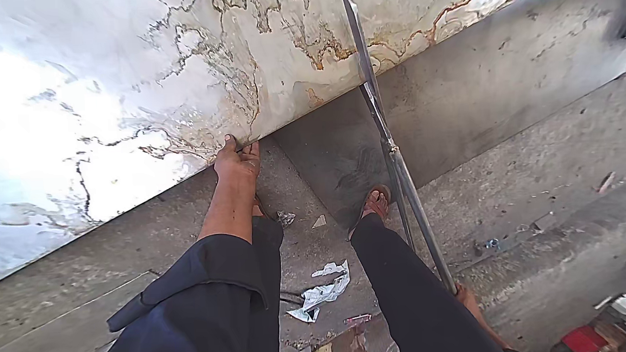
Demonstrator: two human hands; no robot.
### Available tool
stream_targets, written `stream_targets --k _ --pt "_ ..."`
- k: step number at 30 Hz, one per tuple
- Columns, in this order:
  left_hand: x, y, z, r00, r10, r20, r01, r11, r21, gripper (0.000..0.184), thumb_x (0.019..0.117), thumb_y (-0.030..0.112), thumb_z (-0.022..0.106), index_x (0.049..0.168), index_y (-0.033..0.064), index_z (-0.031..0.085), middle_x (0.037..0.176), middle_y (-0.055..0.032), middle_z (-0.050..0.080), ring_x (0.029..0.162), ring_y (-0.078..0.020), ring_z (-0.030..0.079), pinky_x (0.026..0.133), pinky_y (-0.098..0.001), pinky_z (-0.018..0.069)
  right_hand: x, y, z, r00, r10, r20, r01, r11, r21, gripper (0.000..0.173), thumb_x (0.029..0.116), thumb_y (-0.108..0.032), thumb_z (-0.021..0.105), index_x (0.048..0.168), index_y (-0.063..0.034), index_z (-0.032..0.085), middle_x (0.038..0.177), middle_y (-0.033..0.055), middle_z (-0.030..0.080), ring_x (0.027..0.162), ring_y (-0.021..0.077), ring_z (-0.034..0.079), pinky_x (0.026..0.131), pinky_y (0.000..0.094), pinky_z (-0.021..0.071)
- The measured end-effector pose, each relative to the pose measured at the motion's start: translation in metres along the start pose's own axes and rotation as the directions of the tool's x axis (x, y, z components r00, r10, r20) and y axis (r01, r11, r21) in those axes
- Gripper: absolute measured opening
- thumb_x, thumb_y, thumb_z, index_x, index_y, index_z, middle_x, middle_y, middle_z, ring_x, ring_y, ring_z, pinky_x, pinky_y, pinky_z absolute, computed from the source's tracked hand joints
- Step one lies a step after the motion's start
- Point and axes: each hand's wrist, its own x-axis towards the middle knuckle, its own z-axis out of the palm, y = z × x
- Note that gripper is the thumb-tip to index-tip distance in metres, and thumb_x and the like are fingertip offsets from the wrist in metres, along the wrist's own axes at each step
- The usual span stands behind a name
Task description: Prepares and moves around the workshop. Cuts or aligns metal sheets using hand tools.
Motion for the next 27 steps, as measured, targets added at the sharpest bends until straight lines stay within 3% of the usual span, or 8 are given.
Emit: stream_targets --k 8,15,18,20,22,24,26,27 --pt "0.006 -0.001 0.000 1.000 -0.016 -0.004 0.016 1.000 0.009 0.054 0.1085 0.022 0.051 0.155 0.0110 0.025 0.150 -0.0170 0.043 0.136 -0.0286 0.054 0.106 -0.0392 0.0539 0.003 -0.003 0.002 0.999 0.040 0.020 -0.040 0.999 -0.009 0.035 0.0957 -0.031 0.074 0.095 0.0040 0.070 0.085 0.0227 0.069 0.084 0.0360 0.068 0.080 0.0572 0.0497" --pt "0.016 0.006 0.000 0.995 -0.095 -0.024 0.097 0.992 0.076 0.061 0.1082 0.026 0.052 0.157 0.0119 0.020 0.155 -0.0191 0.039 0.136 -0.0316 0.054 0.105 -0.0422 0.0550 0.007 -0.004 0.007 0.993 0.101 0.059 -0.098 0.994 -0.057 0.037 0.0973 -0.032 0.073 0.101 0.0044 0.071 0.095 0.0269 0.071 0.095 0.0407 0.069 0.086 0.0595 0.0500" --pt "0.002 0.002 -0.004 0.991 -0.132 -0.002 0.123 0.916 0.383 0.065 0.1076 0.041 0.050 0.158 0.0096 0.024 0.153 -0.0200 0.044 0.129 -0.0311 0.059 0.099 -0.0433 0.0570 -0.002 -0.021 0.001 0.991 0.112 0.071 -0.109 0.993 -0.047 0.037 0.0998 -0.033 0.069 0.102 0.0042 0.070 0.094 0.0266 0.070 0.093 0.0410 0.068 0.085 0.0605 0.0497" --pt "-0.030 -0.016 -0.017 0.978 -0.171 0.119 0.028 0.673 0.739 0.061 0.1087 0.041 0.049 0.155 0.0041 0.031 0.145 -0.0237 0.052 0.122 -0.0326 0.063 0.096 -0.0475 0.0566 -0.001 -0.017 0.004 0.993 0.099 0.064 -0.097 0.995 -0.028 0.040 0.0998 -0.037 0.068 0.097 0.0028 0.069 0.087 0.0239 0.068 0.085 0.0392 0.067 0.079 0.0603 0.0494" --pt "-0.084 -0.035 -0.043 0.902 -0.329 0.279 -0.208 0.236 0.949 0.051 0.1080 0.033 0.054 0.143 -0.0031 0.047 0.125 -0.0252 0.065 0.107 -0.0338 0.070 0.090 -0.0505 0.0592 0.002 -0.007 0.010 0.995 0.087 0.055 -0.087 0.996 -0.001 0.041 0.0995 -0.040 0.068 0.098 0.0016 0.069 0.086 0.0232 0.067 0.085 0.0397 0.066 0.079 0.0617 0.0497" --pt "-0.166 -0.037 -0.070 0.704 -0.654 0.278 -0.477 -0.145 0.867 0.045 0.1060 0.033 0.058 0.132 -0.0034 0.057 0.117 -0.0213 0.068 0.103 -0.0306 0.071 0.093 -0.0489 0.0581 0.003 -0.009 0.009 0.994 0.087 0.066 -0.089 0.996 0.028 0.042 0.0998 -0.040 0.068 0.101 0.0020 0.068 0.089 0.0244 0.067 0.087 0.0409 0.066 0.080 0.0628 0.0494" --pt "-0.258 -0.026 -0.113 0.491 -0.868 0.071 -0.660 -0.318 0.680 0.055 0.1010 0.049 0.062 0.123 -0.0009 0.065 0.110 -0.0211 0.070 0.102 -0.0340 0.069 0.094 -0.0554 0.0541 -0.003 -0.016 0.005 0.987 0.126 0.096 -0.128 0.992 0.016 0.041 0.1006 -0.039 0.067 0.108 0.0018 0.068 0.098 0.0267 0.069 0.096 0.0426 0.067 0.085 0.0639 0.0501" --pt "-0.300 -0.018 -0.137 0.421 -0.905 -0.056 -0.704 -0.365 0.609 0.063 0.0966 0.059 0.063 0.121 0.0003 0.066 0.109 -0.0225 0.070 0.103 -0.0379 0.068 0.094 -0.0604 0.0531 -0.006 -0.020 0.002 0.984 0.149 0.100 -0.151 0.989 0.012 0.041 0.1008 -0.038 0.067 0.111 0.0020 0.067 0.103 0.0277 0.069 0.100 0.0437 0.067 0.088 0.0643 0.0501"
